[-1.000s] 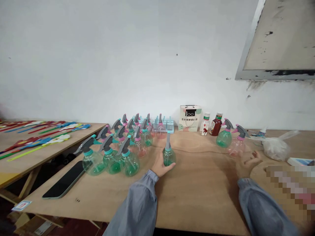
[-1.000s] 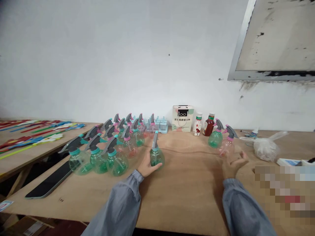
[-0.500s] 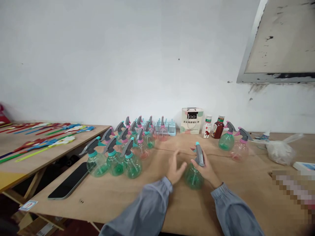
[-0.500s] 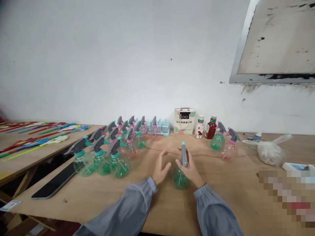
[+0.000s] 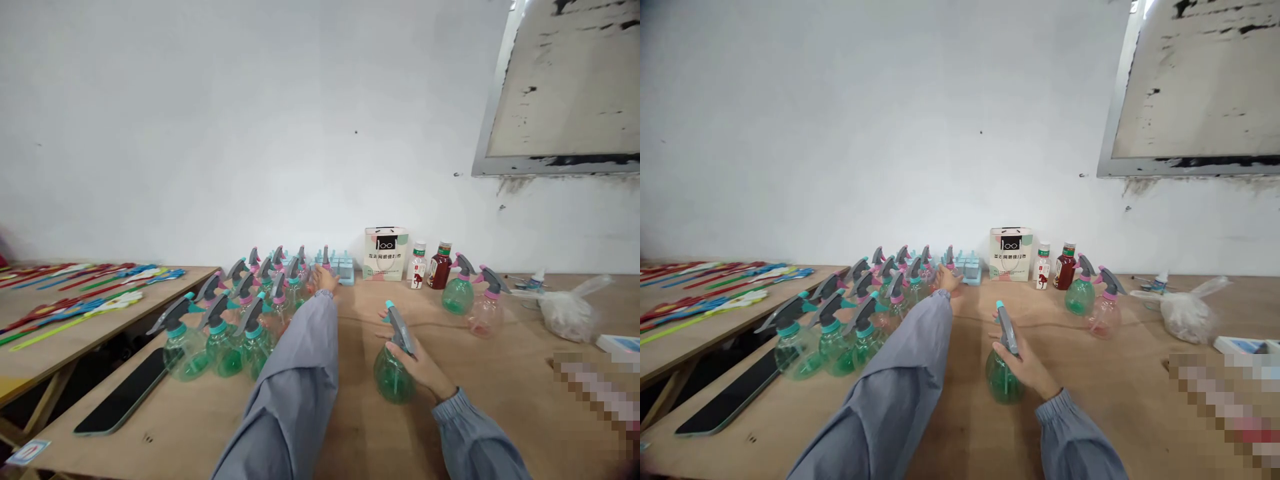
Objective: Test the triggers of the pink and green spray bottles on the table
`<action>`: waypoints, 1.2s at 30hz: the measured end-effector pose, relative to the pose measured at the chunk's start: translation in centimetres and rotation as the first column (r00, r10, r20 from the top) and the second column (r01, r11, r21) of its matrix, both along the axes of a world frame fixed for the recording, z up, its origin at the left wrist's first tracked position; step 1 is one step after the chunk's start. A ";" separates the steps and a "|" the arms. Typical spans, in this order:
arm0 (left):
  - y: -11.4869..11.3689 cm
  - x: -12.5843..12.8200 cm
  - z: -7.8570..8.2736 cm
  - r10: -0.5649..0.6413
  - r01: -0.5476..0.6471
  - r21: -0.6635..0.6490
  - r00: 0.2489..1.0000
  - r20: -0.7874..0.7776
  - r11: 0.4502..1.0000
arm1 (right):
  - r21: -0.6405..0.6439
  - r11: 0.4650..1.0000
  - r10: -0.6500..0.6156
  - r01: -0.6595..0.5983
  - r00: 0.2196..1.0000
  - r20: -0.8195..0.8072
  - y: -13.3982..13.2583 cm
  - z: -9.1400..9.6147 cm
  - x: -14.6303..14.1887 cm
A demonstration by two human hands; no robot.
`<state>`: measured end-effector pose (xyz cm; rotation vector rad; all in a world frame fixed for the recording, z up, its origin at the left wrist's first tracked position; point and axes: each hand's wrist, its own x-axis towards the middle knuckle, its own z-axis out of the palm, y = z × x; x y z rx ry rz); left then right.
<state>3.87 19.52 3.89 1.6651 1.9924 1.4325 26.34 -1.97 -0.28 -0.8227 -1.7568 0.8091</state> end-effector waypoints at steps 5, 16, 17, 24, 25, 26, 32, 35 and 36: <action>-2.4 0.2 -1.0 0.057 -0.065 -0.107 0.996 -0.074 0.992 | 0.031 0.997 -0.068 0.068 0.997 0.019 0.3 -0.4 0.1; -16.6 -2.3 -5.0 -0.400 0.401 0.011 0.916 -0.037 0.916 | -0.341 0.918 -0.006 -0.204 0.850 -0.527 2.4 1.4 -0.9; -17.7 -2.6 -5.5 -0.410 0.411 0.039 0.912 -0.024 0.911 | -0.354 0.897 0.027 -0.263 0.834 -0.551 2.7 1.7 -1.0; -20.1 -3.0 -8.3 -0.329 0.332 0.206 0.943 -0.048 0.921 | -0.382 0.857 0.075 -0.345 0.818 -0.570 3.3 0.9 -2.3; -20.0 -2.9 -8.4 -0.328 0.331 0.202 0.943 -0.052 0.922 | -0.389 0.859 0.066 -0.333 0.825 -0.562 3.2 0.7 -2.4; -19.8 -2.9 -8.5 -0.325 0.330 0.199 0.944 -0.056 0.923 | -0.393 0.864 0.050 -0.314 0.831 -0.554 3.2 0.5 -2.5; -19.5 -2.9 -8.6 -0.334 0.339 0.218 0.941 -0.061 0.915 | -0.342 0.925 -0.053 -0.167 0.834 -0.550 3.0 0.3 -1.9; -19.4 -3.0 -8.7 -0.357 0.361 0.216 0.932 -0.061 0.907 | -0.361 0.900 -0.001 -0.244 0.828 -0.560 2.7 0.5 -1.6; -19.4 -3.0 -8.8 -0.359 0.364 0.214 0.931 -0.059 0.907 | -0.367 0.890 0.022 -0.272 0.828 -0.561 2.7 0.6 -1.6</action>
